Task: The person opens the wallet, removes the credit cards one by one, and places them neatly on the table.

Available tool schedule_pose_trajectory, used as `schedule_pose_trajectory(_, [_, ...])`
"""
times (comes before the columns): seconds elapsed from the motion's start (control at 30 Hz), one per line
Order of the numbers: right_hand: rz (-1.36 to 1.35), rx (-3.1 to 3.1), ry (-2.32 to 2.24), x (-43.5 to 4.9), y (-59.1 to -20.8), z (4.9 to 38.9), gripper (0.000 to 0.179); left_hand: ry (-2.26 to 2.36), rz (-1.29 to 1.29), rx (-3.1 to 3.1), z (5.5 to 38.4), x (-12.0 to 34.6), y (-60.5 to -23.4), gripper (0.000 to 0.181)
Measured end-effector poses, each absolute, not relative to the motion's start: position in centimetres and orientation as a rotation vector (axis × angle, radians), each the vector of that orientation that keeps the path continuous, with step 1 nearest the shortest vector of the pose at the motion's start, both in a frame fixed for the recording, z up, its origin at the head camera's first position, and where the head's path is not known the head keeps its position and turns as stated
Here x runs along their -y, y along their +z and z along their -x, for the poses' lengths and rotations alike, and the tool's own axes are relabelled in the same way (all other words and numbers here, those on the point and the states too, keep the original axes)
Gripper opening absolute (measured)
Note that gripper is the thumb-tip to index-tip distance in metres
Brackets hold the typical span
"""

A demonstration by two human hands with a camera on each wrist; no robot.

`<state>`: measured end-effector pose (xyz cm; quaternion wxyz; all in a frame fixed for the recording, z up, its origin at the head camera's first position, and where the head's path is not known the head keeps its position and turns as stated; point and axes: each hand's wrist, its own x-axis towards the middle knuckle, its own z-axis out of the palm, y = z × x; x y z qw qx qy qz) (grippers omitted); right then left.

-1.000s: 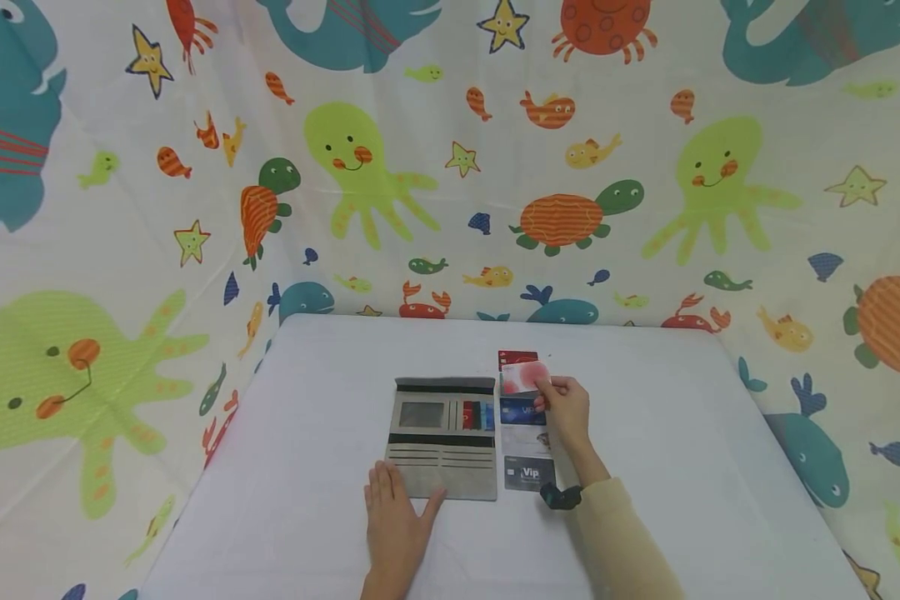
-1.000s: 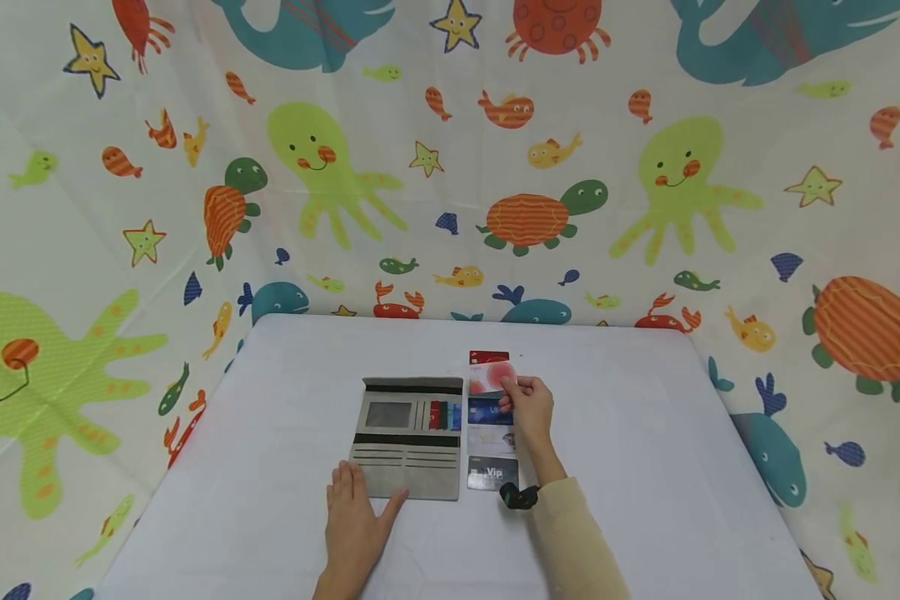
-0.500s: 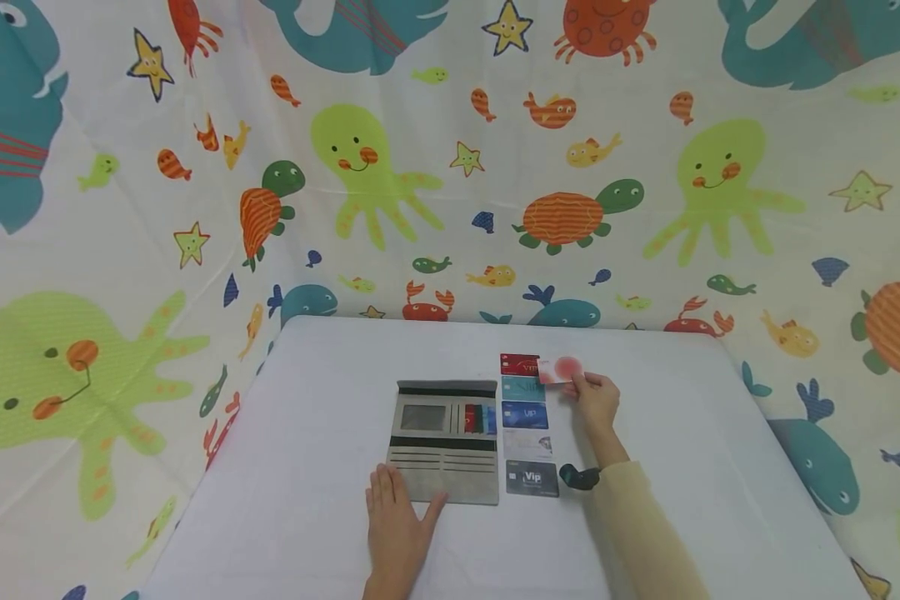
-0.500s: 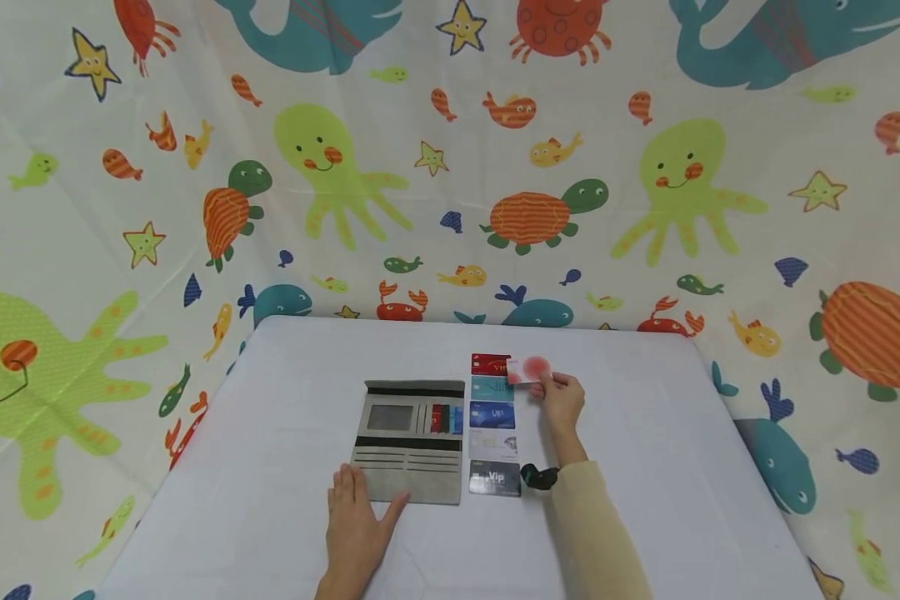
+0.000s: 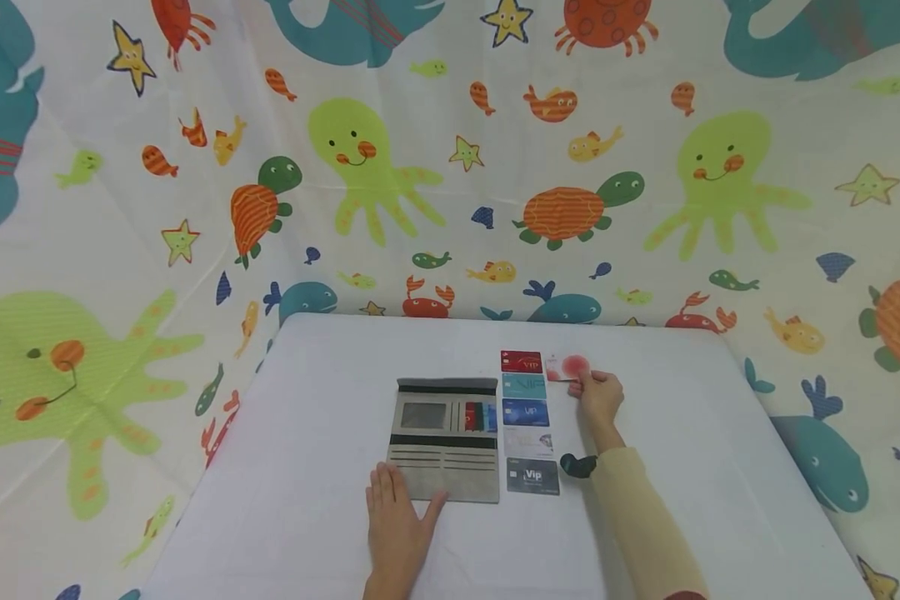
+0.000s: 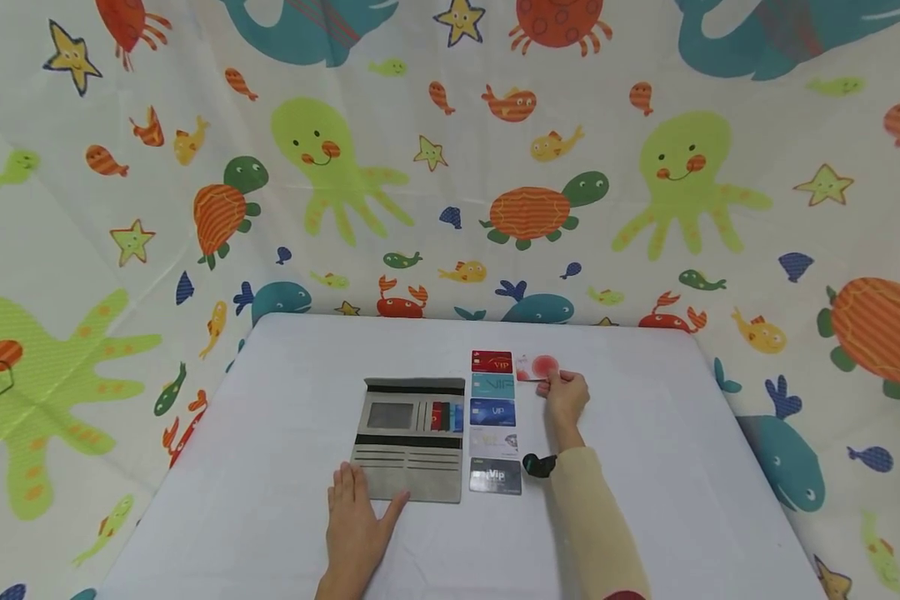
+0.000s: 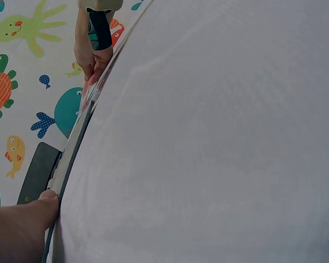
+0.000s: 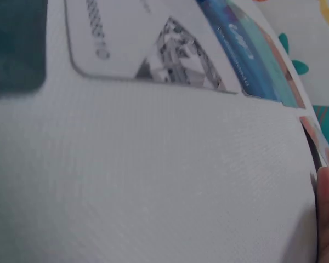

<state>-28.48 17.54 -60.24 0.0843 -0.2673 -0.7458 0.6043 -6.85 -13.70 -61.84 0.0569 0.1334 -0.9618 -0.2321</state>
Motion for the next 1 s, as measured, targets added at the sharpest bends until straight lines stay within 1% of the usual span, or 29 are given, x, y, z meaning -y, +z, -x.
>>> schedule_pose_trajectory(0.33, [0.786,2.484,1.488,-16.7,-60.0,29.5,0.034,-0.712,-0.422,2.918,6.9,13.9,-62.0,0.106])
schedule_pose_trajectory(0.53, [0.802,2.594,1.316,-16.7,-59.7,29.8,0.036,-0.718,-0.431,2.924,6.9,13.7,-62.0,0.107])
schedule_pose_trajectory(0.7, [0.807,2.638,1.294,-17.0,-59.6,29.9,0.039,-0.711,-0.43,2.922,7.0,13.6,-62.1,0.106])
schedule_pose_trajectory(1.0, [0.839,2.636,1.324,-17.0,-59.7,30.0,0.039,-0.698,-0.428,2.923,7.1,13.5,-61.9,0.106])
